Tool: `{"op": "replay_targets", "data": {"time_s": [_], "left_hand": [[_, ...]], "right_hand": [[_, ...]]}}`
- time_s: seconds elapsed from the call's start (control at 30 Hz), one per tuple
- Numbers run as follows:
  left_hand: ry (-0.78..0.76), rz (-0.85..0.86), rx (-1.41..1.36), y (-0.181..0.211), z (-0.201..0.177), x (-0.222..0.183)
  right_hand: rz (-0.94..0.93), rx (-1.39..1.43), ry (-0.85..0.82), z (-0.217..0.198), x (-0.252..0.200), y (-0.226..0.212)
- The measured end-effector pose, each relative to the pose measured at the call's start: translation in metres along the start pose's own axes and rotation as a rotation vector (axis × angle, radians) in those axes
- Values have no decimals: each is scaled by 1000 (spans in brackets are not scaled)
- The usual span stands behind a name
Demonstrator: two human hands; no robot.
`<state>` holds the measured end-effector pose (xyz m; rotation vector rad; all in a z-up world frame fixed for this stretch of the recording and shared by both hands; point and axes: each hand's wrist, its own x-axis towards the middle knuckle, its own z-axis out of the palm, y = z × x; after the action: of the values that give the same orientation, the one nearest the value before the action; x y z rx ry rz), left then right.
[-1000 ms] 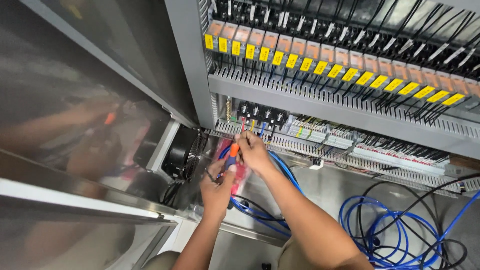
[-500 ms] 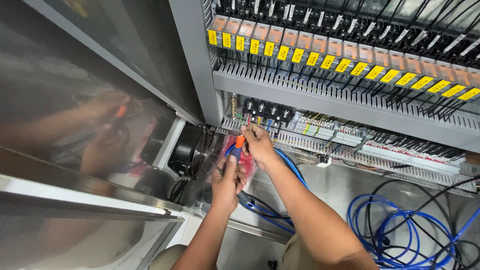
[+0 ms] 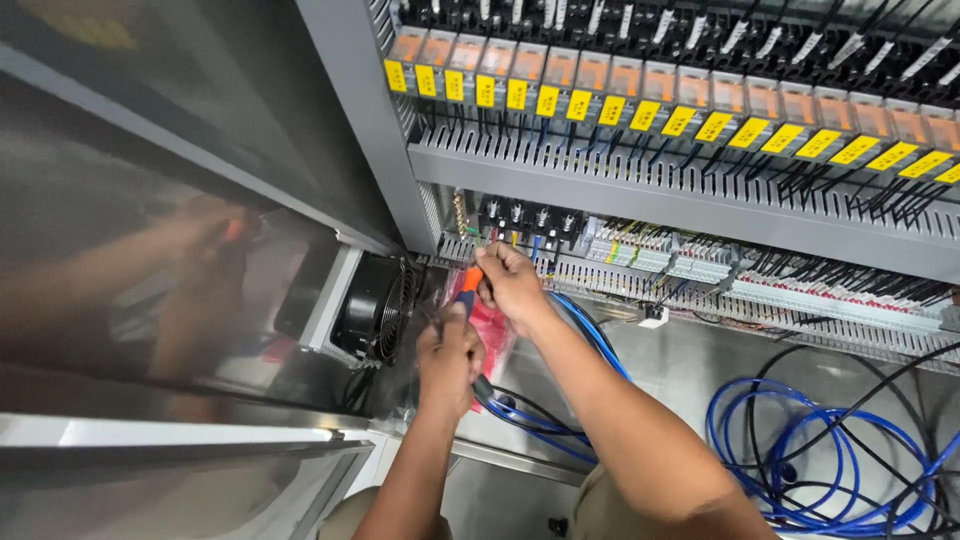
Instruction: Wiring an industrial electrical cabinet by connecting wires to terminal blocks and securing them with a screwdriver.
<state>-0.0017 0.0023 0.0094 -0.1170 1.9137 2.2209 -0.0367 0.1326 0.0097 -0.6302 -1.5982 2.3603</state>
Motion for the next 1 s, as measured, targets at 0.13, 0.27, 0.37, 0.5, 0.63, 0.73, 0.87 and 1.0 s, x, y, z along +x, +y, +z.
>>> {"op": "replay_targets", "data": {"time_s": [0.13, 0.27, 0.37, 0.5, 0.63, 0.73, 0.87, 1.0], "left_hand": [[-95, -342, -372, 59, 5, -20], [121, 82, 350, 8, 8, -7], [97, -22, 261, 12, 11, -18], [36, -234, -99, 7, -4, -34], [72, -173, -26, -1, -21, -27], [120, -194, -67, -36, -34, -11], [-158, -368, -509, -214, -50, 48], [-557, -149, 1007, -158, 8, 10]], "right_hand": [[-35, -53, -19, -2, 5, 2], [-26, -31, -20, 3, 1, -6], [-33, -33, -4, 3, -3, -5], [39, -232, -52, 10, -24, -24], [-39, -308, -106, 22, -34, -21], [-287, -401, -32, 26, -32, -30], [-501, -388, -41, 2, -10, -42], [-540, -520, -95, -22, -10, -44]]}}
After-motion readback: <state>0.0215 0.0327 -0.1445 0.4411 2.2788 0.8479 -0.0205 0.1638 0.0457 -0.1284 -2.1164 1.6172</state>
